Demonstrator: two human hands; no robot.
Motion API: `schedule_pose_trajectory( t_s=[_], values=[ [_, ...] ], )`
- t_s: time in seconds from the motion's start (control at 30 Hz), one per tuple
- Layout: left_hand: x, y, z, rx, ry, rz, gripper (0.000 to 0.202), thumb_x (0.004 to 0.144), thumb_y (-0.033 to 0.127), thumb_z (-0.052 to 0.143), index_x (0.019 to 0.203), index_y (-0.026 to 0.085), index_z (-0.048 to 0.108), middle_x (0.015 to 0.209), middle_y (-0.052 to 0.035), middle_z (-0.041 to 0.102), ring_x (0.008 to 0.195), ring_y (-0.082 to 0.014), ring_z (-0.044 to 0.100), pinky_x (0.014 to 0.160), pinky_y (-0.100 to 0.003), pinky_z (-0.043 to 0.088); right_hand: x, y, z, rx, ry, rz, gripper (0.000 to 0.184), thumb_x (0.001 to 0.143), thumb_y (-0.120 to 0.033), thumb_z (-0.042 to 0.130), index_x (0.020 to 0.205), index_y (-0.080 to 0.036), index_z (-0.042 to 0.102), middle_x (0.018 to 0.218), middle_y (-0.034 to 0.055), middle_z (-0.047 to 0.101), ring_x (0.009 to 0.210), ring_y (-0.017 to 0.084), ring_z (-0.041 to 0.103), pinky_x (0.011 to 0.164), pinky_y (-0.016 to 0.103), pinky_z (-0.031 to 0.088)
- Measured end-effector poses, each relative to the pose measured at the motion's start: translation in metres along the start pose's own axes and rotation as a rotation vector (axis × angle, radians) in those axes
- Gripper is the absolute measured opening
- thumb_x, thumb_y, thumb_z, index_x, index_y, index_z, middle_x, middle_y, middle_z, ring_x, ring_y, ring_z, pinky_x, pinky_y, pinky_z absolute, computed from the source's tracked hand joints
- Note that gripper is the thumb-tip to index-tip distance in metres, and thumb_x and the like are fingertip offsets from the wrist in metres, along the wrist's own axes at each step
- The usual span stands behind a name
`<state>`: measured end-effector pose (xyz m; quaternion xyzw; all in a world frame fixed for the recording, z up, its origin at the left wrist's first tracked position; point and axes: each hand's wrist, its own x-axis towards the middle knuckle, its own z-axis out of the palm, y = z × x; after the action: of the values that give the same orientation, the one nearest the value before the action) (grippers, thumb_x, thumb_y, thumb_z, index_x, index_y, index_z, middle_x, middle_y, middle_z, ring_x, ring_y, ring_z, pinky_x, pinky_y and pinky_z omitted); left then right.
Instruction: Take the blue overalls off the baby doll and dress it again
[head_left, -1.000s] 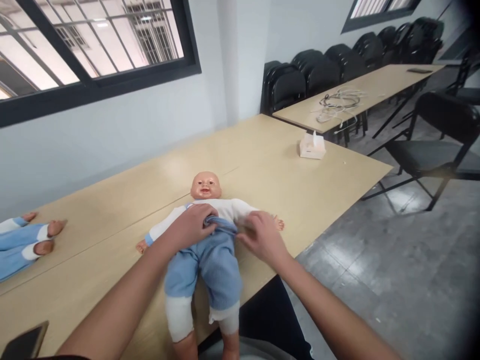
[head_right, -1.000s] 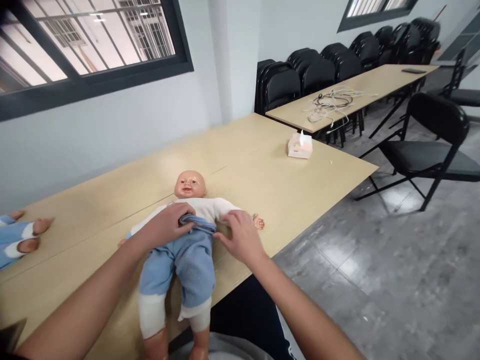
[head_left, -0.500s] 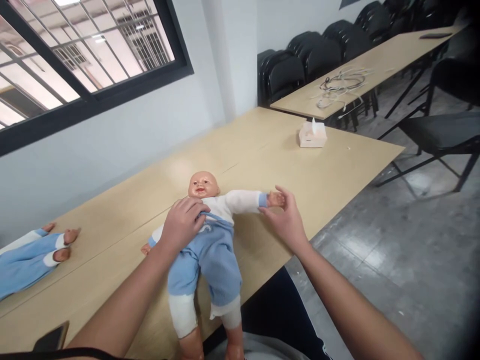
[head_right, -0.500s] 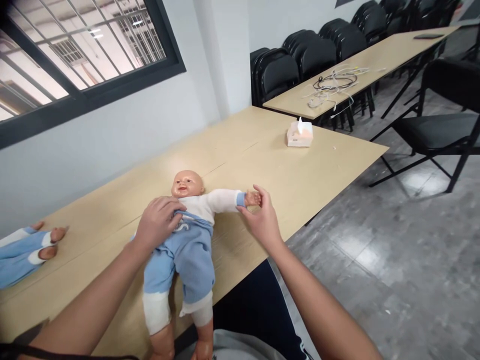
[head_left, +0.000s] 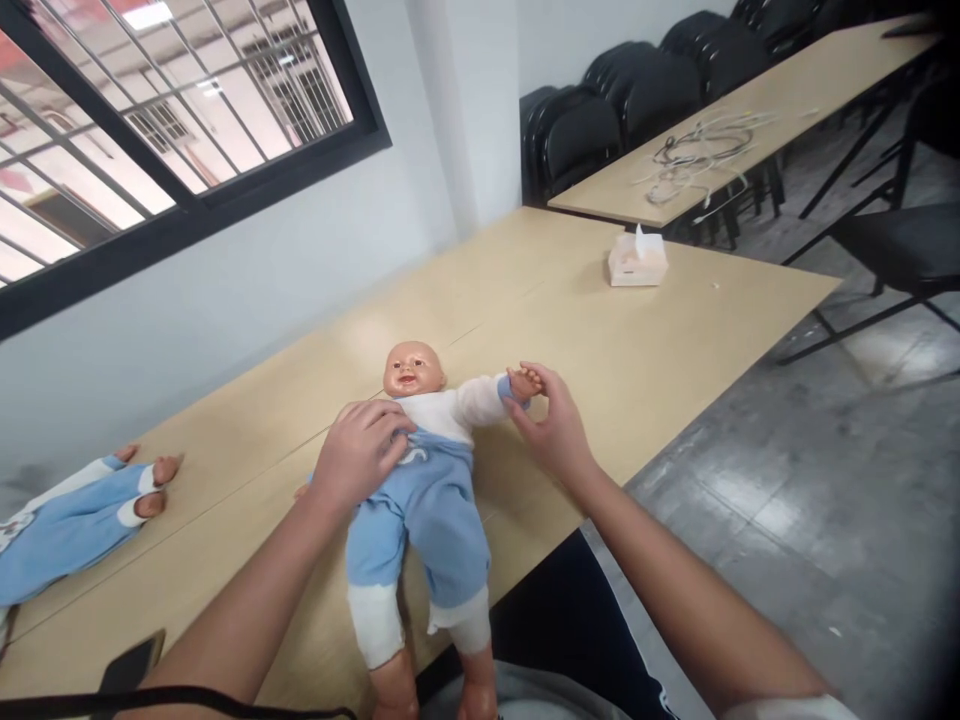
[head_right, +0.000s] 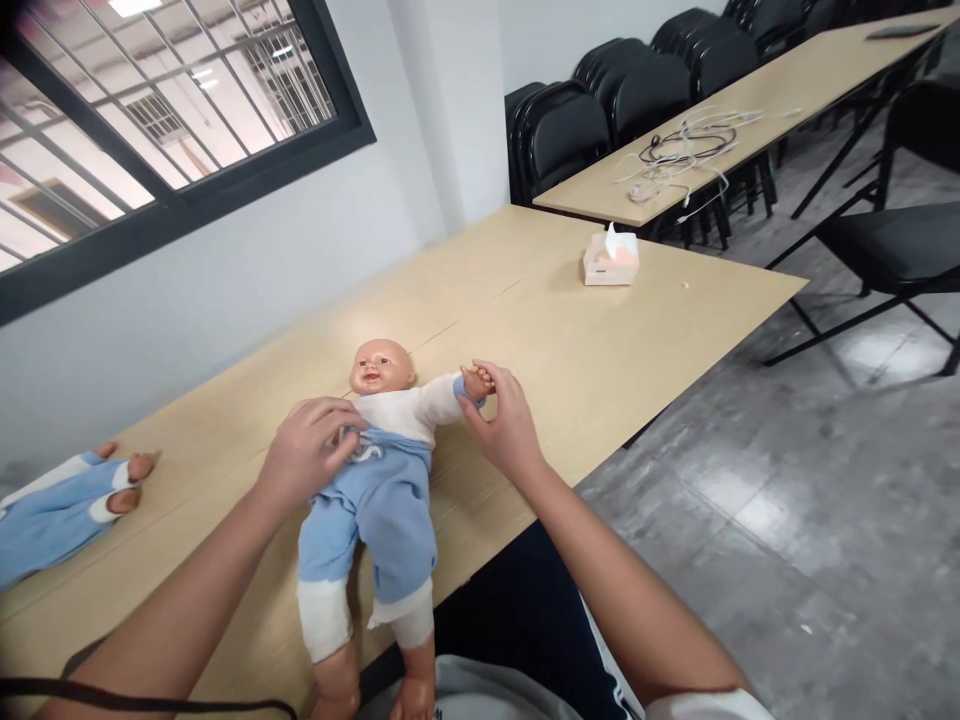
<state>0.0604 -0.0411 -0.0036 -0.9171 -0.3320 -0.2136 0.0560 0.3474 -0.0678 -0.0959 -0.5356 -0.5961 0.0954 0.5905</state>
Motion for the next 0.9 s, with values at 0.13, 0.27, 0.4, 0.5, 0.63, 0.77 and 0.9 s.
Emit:
schedule_pose_trajectory(
  t_s=[0.13, 0.27, 0.4, 0.5, 0.63, 0.77, 0.9],
  values=[
    [-0.01, 0.002, 0.007, 0.132, 0.224, 0.12, 0.012, 0.093, 0.015, 0.064, 0.095, 0.026, 0.068, 0.098, -0.0038, 0.074, 0.092, -0.0207, 0.068, 0.088, -0.041, 0.052, 0.001, -0.012, 0.002, -0.037, -0.079, -0.099, 0.043, 0.097, -0.032, 0.062, 0.139, -0.028, 0.055, 0.127, 0.0117, 0.064, 0.118, 0.029, 0.059, 0.104, 0.049, 0.047],
    [-0.017, 0.0, 0.013, 0.084, 0.286, 0.156, 0.013, 0.091, 0.014, 0.067, 0.093, 0.027, 0.065, 0.096, -0.0028, 0.074, 0.093, -0.0199, 0.07, 0.087, -0.041, 0.055, 0.007, -0.045, 0.029, -0.083, -0.281, -0.273, 0.036, 0.101, -0.023, 0.055, 0.135, -0.03, 0.062, 0.118, 0.0101, 0.066, 0.113, 0.027, 0.056, 0.101, 0.046, 0.044],
    [-0.019, 0.001, 0.014, 0.027, 0.313, 0.021, 0.012, 0.092, 0.015, 0.062, 0.087, 0.026, 0.061, 0.093, -0.0027, 0.072, 0.091, -0.0194, 0.07, 0.088, -0.042, 0.056, 0.005, -0.068, 0.053, -0.036, -0.545, -0.354, 0.028, 0.095, -0.012, 0.057, 0.114, -0.028, 0.072, 0.112, 0.0075, 0.068, 0.11, 0.026, 0.054, 0.1, 0.046, 0.04],
    [-0.017, -0.001, 0.011, 0.002, 0.325, -0.052, 0.011, 0.094, 0.014, 0.058, 0.089, 0.025, 0.059, 0.092, -0.0042, 0.069, 0.091, -0.0197, 0.067, 0.085, -0.041, 0.055, 0.008, -0.07, 0.053, 0.152, -0.718, -0.304, 0.03, 0.086, -0.003, 0.057, 0.099, -0.025, 0.072, 0.109, 0.0035, 0.068, 0.109, 0.023, 0.056, 0.1, 0.043, 0.04],
    [-0.016, -0.012, 0.008, 0.045, 0.174, 0.066, 0.012, 0.094, 0.012, 0.057, 0.094, 0.024, 0.06, 0.095, -0.0053, 0.069, 0.092, -0.0203, 0.064, 0.087, -0.04, 0.051, 0.015, -0.068, 0.045, 0.421, -0.777, -0.134, 0.019, 0.096, -0.02, 0.055, 0.087, -0.023, 0.071, 0.098, 0.0018, 0.069, 0.098, 0.02, 0.06, 0.095, 0.039, 0.045],
    [-0.018, -0.022, 0.007, 0.084, 0.047, 0.173, 0.016, 0.094, 0.01, 0.056, 0.088, 0.024, 0.061, 0.096, -0.0045, 0.07, 0.09, -0.0189, 0.063, 0.088, -0.038, 0.049, 0.007, -0.072, 0.042, 0.409, -0.668, 0.039, 0.02, 0.098, -0.029, 0.058, 0.082, -0.022, 0.069, 0.089, 0.0023, 0.066, 0.093, 0.02, 0.06, 0.09, 0.037, 0.047],
    [-0.019, -0.009, 0.008, 0.089, 0.029, 0.17, 0.018, 0.094, 0.011, 0.057, 0.101, 0.025, 0.063, 0.105, -0.0059, 0.07, 0.097, -0.021, 0.063, 0.091, -0.041, 0.049, -0.012, -0.082, 0.037, 0.315, -0.507, 0.181, 0.018, 0.097, -0.026, 0.057, 0.083, -0.021, 0.067, 0.094, 0.0048, 0.063, 0.094, 0.02, 0.059, 0.089, 0.036, 0.048]
  ],
)
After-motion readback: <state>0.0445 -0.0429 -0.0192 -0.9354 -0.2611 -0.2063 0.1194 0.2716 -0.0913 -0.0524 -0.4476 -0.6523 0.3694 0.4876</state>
